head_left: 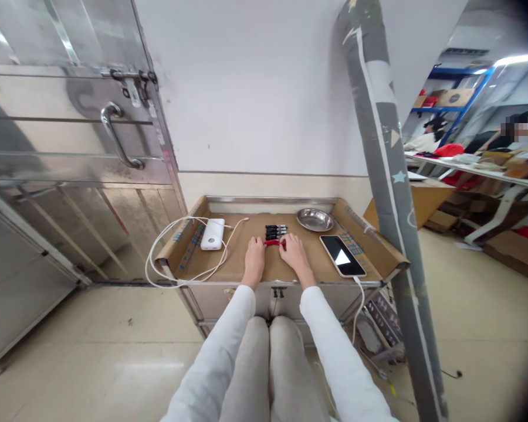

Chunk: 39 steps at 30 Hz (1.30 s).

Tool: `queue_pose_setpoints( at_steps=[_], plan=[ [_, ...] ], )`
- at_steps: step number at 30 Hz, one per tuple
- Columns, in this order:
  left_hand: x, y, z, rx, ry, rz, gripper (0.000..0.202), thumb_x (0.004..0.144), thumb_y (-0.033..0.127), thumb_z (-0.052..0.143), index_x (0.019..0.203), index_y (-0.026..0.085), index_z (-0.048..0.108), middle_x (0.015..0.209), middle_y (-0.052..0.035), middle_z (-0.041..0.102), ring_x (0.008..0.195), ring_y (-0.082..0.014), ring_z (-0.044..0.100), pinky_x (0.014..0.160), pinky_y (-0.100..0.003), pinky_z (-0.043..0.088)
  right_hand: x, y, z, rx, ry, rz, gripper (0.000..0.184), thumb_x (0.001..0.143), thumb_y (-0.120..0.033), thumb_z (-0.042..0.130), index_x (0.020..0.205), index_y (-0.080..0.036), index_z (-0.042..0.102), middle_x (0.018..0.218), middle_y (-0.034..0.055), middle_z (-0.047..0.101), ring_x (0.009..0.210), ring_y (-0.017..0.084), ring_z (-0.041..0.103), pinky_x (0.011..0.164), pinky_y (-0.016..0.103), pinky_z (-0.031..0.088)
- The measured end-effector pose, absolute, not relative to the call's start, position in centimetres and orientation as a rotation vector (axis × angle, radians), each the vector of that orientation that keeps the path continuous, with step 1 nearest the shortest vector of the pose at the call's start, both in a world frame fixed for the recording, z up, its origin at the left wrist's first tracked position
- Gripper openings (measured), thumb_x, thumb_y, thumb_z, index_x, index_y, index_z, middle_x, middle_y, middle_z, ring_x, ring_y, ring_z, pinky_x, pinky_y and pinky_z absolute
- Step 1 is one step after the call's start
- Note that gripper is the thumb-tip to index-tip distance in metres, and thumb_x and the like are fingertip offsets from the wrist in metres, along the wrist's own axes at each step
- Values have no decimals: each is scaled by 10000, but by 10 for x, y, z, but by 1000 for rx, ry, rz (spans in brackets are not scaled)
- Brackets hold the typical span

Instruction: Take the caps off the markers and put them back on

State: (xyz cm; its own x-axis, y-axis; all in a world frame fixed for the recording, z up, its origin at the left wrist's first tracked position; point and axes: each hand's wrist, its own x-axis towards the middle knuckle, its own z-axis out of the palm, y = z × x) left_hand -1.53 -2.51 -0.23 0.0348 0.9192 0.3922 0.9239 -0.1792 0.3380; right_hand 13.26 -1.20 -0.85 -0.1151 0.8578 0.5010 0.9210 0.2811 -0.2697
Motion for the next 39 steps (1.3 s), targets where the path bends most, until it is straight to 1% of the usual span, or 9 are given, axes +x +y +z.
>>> queue_pose_setpoints(
  at_steps=[4,10,12,16,21,24,29,35,39],
  plan=[
    [-16,-26,-1,-2261,-1992,-818,121,933,200,420,940,136,522,994,-116,555,938,-214,536,790,-314,431,131,-14,-8,-1679,-1974,-210,77,833,-184,472,881,-178,532,939,79,580,903,216,474,795,318,327],
    [-16,-24,-2,-2213,-2018,-854,159,938,174,383,938,120,532,978,-130,549,945,-229,529,801,-342,434,130,-15,-7,-1678,-1994,-220,70,836,-181,470,867,-184,533,929,71,572,888,205,469,787,308,319],
    [-17,-22,-4,-2205,-2042,-973,168,941,182,381,919,118,535,975,-127,537,944,-224,529,810,-347,438,131,-15,-6,-1656,-2006,-206,57,831,-181,477,850,-186,531,919,67,572,881,200,471,786,303,319],
    [-18,-13,-6,-2215,-2023,-1381,166,939,203,410,851,141,537,945,-85,505,887,-184,536,837,-346,446,130,-15,-4,-1586,-2022,-174,44,821,-179,479,808,-192,520,881,55,580,865,193,484,780,297,327],
    [-16,-1,-4,-2363,-1836,-1698,141,915,186,466,819,158,567,930,-48,488,805,-134,552,831,-303,462,129,-12,-3,-1530,-1983,-159,40,814,-184,467,794,-198,498,819,41,583,809,191,495,751,301,337],
    [-12,2,-2,-2498,-1666,-1715,101,895,186,510,840,177,595,906,-29,511,827,-126,567,850,-278,459,130,-11,-4,-1550,-1922,-242,60,831,-183,442,822,-191,501,822,61,583,821,210,490,751,312,344],
    [-6,0,3,-2688,-1363,-1612,71,887,192,531,883,193,602,922,-19,568,876,-121,572,870,-241,443,131,-10,-3,-1577,-1885,-321,100,877,-207,419,868,-184,515,880,94,592,855,231,486,772,332,353],
    [-9,0,6,-2569,-1388,-1555,64,876,235,553,847,195,593,886,-26,605,908,-167,550,879,-302,431,131,-9,-5,-1562,-1928,-243,134,892,-186,393,908,-172,525,912,100,592,887,233,491,802,335,363],
    [-9,3,4,-2583,-1409,-1665,55,877,185,529,854,191,578,872,-22,604,861,-149,566,830,-281,452,132,-7,-6,-1466,-1971,-161,128,892,-188,405,896,-186,533,910,84,597,874,228,489,804,333,375]
  ],
)
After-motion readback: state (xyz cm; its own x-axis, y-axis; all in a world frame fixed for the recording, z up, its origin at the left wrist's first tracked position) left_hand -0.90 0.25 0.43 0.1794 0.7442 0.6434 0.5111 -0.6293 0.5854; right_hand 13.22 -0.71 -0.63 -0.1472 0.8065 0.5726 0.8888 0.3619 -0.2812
